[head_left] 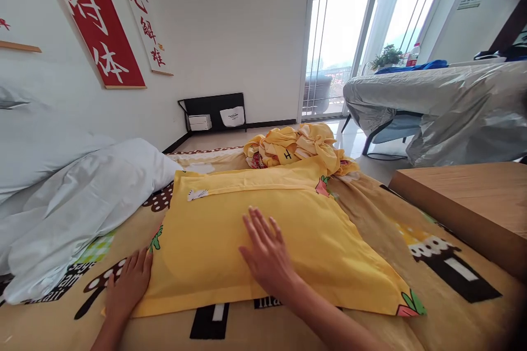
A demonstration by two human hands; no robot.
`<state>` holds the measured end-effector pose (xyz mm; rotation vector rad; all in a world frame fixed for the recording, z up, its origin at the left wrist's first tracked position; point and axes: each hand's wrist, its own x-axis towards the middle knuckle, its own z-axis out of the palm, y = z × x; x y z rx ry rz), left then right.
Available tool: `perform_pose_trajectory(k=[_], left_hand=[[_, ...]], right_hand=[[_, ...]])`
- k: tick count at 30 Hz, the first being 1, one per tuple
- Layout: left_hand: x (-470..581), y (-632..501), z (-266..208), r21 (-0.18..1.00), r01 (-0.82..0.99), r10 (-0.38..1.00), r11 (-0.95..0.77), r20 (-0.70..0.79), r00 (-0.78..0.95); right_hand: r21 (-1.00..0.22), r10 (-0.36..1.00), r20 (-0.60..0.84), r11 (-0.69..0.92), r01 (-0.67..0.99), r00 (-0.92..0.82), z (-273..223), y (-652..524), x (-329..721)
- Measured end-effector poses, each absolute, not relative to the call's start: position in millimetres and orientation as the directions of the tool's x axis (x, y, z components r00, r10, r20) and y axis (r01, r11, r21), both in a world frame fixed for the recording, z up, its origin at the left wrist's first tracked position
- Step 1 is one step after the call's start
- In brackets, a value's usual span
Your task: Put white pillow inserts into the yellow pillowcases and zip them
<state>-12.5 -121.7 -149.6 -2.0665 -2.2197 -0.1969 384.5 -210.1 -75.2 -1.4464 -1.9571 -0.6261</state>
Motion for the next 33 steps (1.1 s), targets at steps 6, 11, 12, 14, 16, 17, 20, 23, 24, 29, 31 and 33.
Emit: perform_pose_trajectory(k=[6,11,12,14,16,17,20,23,24,29,31,33], left_hand=[[-6.7,-122.3,-137.8,0.001,0.993,0.975,0.122,0.19,-0.12],[39.5,-133.0,-103.7,-0.03,0.993,0.87,0.114,0.486,-0.085],[59.0,-135.8,-94.8,-0.029,0.999,0.826,0.031,0.564,-0.009],[105.5,-140.7,-82.0,-0.064,0.963,0.689,-0.263,0.687,0.233],[152.4,-142.1,-80.6,-0.122,0.87,0.599,-0.479,0.679,0.425],[172.0,-141.0,-84.7,-0.143,0.849,0.574,-0.509,0.679,0.459],[204.7,-131.7,-108.0,-0.15,0.848,0.548,-0.508,0.703,0.453],[202.2,-123.9,-127.4,-0.122,0.867,0.567,-0.484,0.711,0.417],[197.3,-123.4,-130.6,-0.116,0.869,0.576,-0.481,0.705,0.413],[173.3,-130.8,-133.1,-0.072,0.896,0.637,-0.438,0.678,0.366],[166.8,-132.9,-134.2,-0.05,0.913,0.664,-0.405,0.671,0.33],[160.2,-133.9,-135.8,-0.044,0.923,0.687,-0.382,0.655,0.316]], right_hand=[[-0.003,0.65,0.712,0.381,0.925,-0.266,-127.9,-180.3,335.7],[0.026,0.618,0.745,0.35,0.936,-0.252,-135.4,-179.9,342.5],[0.035,0.609,0.752,0.342,0.939,-0.25,-134.6,-180.2,342.1],[0.052,0.594,0.765,0.329,0.943,-0.249,-133.9,-180.4,341.0],[0.068,0.579,0.775,0.324,0.944,-0.255,-134.9,-180.0,341.2],[0.071,0.575,0.776,0.325,0.943,-0.257,-135.9,-179.7,342.1],[0.074,0.571,0.775,0.342,0.937,-0.27,-138.9,-180.0,347.6],[0.094,0.58,0.752,0.377,0.921,-0.314,-138.7,-182.1,353.7],[0.101,0.583,0.744,0.386,0.917,-0.327,-137.6,-183.0,355.3],[0.128,0.596,0.73,0.361,0.924,-0.334,-130.0,-186.8,369.4],[0.147,0.608,0.72,0.337,0.93,-0.335,-128.7,-189.2,383.1],[0.152,0.625,0.717,0.292,0.944,-0.309,-129.3,-193.4,401.1]])
